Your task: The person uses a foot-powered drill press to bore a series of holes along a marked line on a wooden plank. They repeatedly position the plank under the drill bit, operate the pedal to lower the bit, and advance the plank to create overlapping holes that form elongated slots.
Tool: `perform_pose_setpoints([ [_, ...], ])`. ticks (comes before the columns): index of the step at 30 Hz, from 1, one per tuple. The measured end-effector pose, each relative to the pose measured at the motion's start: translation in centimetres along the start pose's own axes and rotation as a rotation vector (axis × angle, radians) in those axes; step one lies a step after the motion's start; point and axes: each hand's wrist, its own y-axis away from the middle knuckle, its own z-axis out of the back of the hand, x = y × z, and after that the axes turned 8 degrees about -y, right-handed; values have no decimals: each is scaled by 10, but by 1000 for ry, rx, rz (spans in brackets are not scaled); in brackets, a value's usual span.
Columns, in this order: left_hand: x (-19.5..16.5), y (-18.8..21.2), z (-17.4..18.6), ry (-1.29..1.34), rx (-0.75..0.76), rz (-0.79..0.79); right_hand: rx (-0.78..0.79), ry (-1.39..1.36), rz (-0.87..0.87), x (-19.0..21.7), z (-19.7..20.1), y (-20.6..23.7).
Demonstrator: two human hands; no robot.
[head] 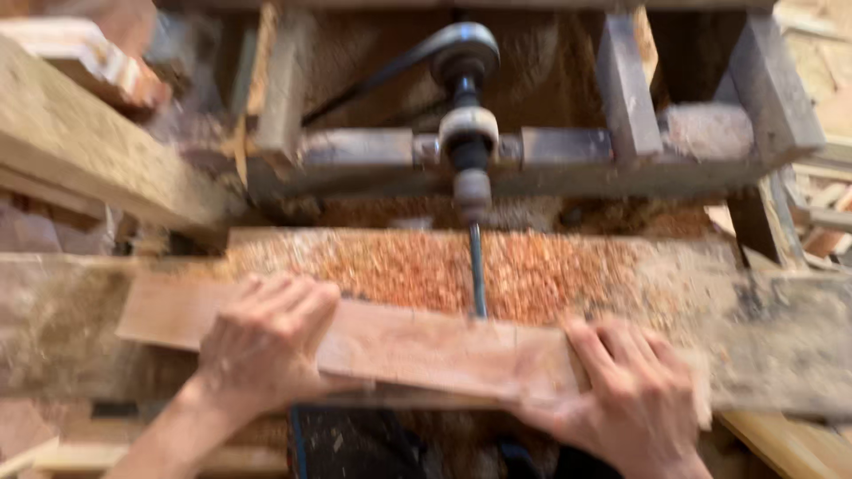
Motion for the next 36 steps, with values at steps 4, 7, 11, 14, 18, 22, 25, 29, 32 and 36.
perform_pose_setpoints([
  [4,-4,-2,8,13,19,43,47,42,-10,-1,1,4],
  [7,-7,-12,11,-43,-209,-23,43,97,-45,-6,4,13],
  [11,-29,-12,8,23,-12,2,68,115,-50,-19,8,27],
  [14,-40,-23,2,17,-53,-9,39,187,4,-32,16,29],
  [18,-57,-20,-6,8,-17,49,-10,52,18,-46,27,18],
  [22,-53,-2,-5,-17,0,66,13,-10,136,-46,20,0],
  [25,-44,19,-1,-42,87,143,41,-31,182,-39,9,-7],
  [29,-40,38,-6,-67,115,229,56,-78,172,-31,7,-14],
  [32,-43,45,-12,-131,133,242,58,-82,205,-29,13,-24],
  [36,-49,50,-16,-153,186,315,62,-98,249,-29,20,-36],
])
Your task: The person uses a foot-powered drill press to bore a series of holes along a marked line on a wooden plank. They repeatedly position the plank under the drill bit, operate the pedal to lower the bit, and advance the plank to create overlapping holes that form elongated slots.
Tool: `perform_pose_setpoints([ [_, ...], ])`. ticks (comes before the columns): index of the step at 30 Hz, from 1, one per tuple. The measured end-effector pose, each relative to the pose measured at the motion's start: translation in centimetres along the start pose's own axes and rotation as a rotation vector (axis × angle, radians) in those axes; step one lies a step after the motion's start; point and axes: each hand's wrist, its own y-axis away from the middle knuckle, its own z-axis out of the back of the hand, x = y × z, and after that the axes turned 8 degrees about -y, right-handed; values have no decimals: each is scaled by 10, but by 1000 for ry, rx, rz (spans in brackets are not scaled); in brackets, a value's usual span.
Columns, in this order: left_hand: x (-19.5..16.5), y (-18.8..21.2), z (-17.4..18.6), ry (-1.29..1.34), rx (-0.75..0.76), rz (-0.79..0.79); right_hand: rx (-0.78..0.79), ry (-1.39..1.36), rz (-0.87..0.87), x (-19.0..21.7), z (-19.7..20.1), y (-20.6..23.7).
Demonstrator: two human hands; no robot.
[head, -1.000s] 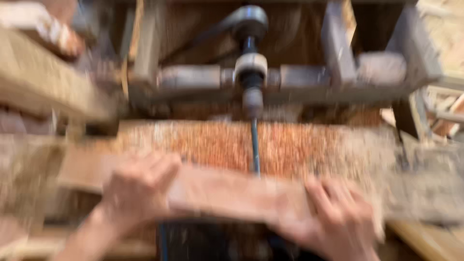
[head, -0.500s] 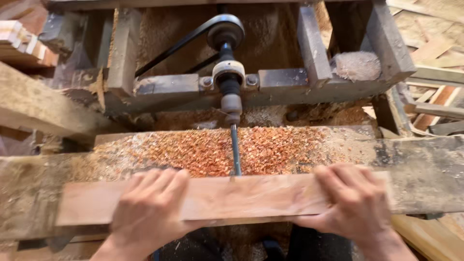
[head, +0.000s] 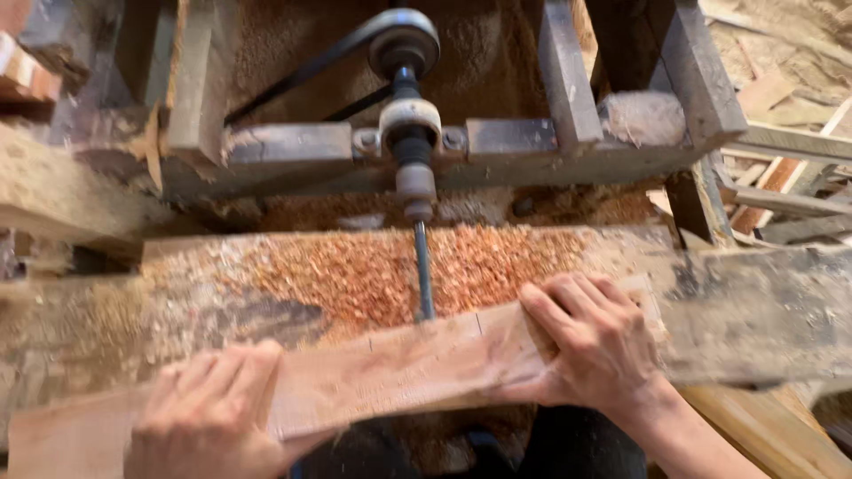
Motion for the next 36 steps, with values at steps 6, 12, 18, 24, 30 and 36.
perform_pose_setpoints([
  [6,-3,5,5,10,-21,4,2,-37,17,-1,-3,2],
  [12,13,14,17,-31,-234,-10,-53,-21,72,12,-21,-5],
  [18,25,-2,24,3,-111,-85,-16,33,11,21,-26,1],
  [24,20,-20,23,77,-136,-121,-9,95,-94,23,-12,10],
  [30,27,-29,27,132,-184,-186,25,143,-176,32,-11,12],
  [36,36,-46,25,183,-278,-275,9,135,-243,42,-14,19],
])
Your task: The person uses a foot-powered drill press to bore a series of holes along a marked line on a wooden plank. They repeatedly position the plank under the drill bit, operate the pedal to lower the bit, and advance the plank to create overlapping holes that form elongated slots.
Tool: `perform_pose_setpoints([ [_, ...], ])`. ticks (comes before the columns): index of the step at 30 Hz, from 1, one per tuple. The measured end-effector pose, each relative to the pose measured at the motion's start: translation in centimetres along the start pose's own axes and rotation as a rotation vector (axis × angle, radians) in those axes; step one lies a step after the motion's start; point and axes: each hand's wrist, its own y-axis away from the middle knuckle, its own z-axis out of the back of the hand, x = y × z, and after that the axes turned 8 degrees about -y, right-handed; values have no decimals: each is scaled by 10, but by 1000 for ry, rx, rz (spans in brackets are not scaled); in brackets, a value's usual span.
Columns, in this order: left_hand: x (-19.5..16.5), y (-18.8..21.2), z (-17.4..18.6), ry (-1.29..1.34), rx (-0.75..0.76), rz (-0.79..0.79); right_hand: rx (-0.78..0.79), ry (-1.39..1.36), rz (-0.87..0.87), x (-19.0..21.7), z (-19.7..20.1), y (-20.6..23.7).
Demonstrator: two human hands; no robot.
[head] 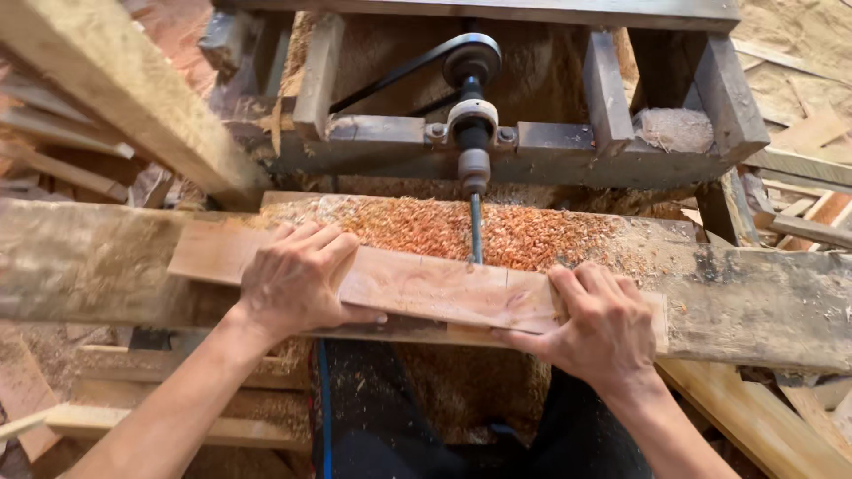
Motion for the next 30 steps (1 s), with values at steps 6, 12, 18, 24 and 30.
perform_pose_setpoints([
  [6,0,1,-7,-16,-5,-23,-111,-28,58,20,27,-11],
  [12,-2,2,-7,-49,50,-14,-74,-55,32,12,18,-8],
  [18,-3,-2,0,32,15,-1,5,1,-31,2,4,7],
  [24,-4,-12,5,40,58,-20,-36,31,-36,2,3,11],
  [30,-24,-24,-2,54,152,-27,101,102,-128,-12,17,17],
])
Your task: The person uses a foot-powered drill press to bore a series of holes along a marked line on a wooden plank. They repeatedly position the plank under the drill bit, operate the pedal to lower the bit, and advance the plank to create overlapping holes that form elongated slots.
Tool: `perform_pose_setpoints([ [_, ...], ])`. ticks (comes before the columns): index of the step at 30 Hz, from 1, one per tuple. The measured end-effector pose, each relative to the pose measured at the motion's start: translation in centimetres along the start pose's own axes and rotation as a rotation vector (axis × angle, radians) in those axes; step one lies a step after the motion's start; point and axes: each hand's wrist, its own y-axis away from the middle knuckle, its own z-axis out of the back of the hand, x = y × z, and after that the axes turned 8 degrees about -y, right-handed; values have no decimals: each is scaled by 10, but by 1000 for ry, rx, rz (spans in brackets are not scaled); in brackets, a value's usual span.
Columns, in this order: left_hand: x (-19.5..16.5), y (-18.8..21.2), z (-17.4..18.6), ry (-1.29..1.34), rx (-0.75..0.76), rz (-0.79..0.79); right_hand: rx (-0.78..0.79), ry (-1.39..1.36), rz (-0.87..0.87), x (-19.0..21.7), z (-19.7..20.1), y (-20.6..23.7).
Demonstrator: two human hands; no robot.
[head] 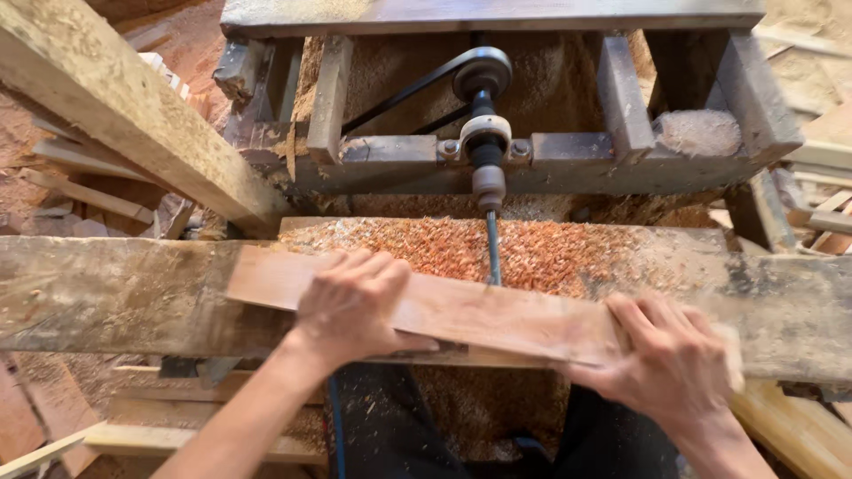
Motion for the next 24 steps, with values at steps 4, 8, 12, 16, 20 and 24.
perform_pose_setpoints([
  [4,-16,-5,-6,-18,1,14,-147,-92,56,-15,11,0],
  [8,-31,-2,-10,-24,-70,57,-64,-114,74,-35,5,-7],
  [12,-35,0,-12,-34,47,110,-69,-101,114,-48,-6,-9],
  [16,-30,9,-9,-46,-66,104,-146,-119,206,-41,-9,-13],
  [20,-19,21,-6,-62,-93,127,-149,-163,247,-23,-9,-26],
  [24,-15,35,-4,-186,-78,135,-116,-141,255,-16,-11,-37],
])
